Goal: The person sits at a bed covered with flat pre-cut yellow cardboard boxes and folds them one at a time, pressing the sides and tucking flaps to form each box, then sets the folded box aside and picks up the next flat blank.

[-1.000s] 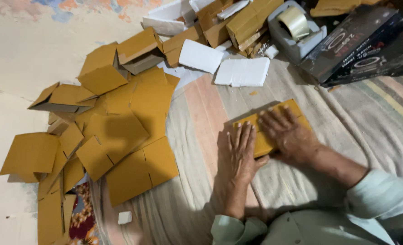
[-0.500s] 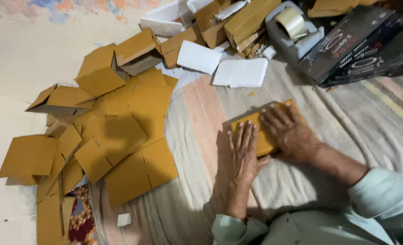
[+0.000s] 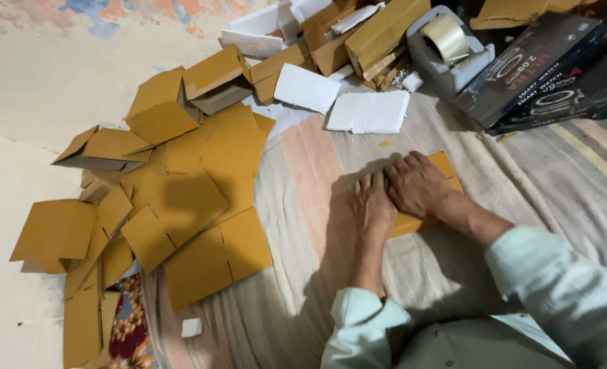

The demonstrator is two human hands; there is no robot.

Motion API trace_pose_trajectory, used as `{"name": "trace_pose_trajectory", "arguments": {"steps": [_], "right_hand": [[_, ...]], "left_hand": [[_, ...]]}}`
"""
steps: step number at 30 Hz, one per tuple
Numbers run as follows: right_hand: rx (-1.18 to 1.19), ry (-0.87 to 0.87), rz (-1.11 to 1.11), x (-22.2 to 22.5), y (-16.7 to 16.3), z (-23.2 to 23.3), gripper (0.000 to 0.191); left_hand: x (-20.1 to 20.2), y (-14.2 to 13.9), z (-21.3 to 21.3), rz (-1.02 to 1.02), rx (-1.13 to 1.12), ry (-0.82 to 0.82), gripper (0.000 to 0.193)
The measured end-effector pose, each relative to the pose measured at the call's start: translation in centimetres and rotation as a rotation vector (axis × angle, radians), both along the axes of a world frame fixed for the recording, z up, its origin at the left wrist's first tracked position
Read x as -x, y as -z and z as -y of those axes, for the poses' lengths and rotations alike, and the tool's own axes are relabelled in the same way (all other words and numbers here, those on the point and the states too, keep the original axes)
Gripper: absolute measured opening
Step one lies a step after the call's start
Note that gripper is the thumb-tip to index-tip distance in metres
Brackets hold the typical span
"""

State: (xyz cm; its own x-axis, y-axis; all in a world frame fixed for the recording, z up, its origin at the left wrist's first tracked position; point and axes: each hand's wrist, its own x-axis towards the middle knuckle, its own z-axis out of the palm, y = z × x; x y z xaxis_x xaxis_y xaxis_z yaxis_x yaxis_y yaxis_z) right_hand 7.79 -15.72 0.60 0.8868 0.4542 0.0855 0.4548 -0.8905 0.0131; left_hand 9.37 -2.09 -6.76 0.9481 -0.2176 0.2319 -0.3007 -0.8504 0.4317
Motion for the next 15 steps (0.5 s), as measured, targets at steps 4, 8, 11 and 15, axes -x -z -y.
{"name": "trace_pose_trajectory", "arguments": {"steps": [4,8,11,15], "right_hand": [[-0.064,0.212,-0.218,-1.4,-1.3,1.2,0.049],[-0.358,0.421,-0.081,-0.1,0.5,3.7,0.047],[-0.613,0.438,0.096,2.0,3.1,4.9,0.05],[-0.919,0.291,0.191,4.6,5.5,5.4,0.058]], "left_hand": [[-1.3,-0.5,-0.4,-0.169,-0.054,-0.089,0.043],[0.0,-2.0,-1.7,-0.088,0.376,-0.14,0.058],[2.6,-3.6,-4.1,-0.161,0.183,-0.127,0.049],[5.0,-3.2,-3.7,-0.315,0.416,-0.235,0.058]]}}
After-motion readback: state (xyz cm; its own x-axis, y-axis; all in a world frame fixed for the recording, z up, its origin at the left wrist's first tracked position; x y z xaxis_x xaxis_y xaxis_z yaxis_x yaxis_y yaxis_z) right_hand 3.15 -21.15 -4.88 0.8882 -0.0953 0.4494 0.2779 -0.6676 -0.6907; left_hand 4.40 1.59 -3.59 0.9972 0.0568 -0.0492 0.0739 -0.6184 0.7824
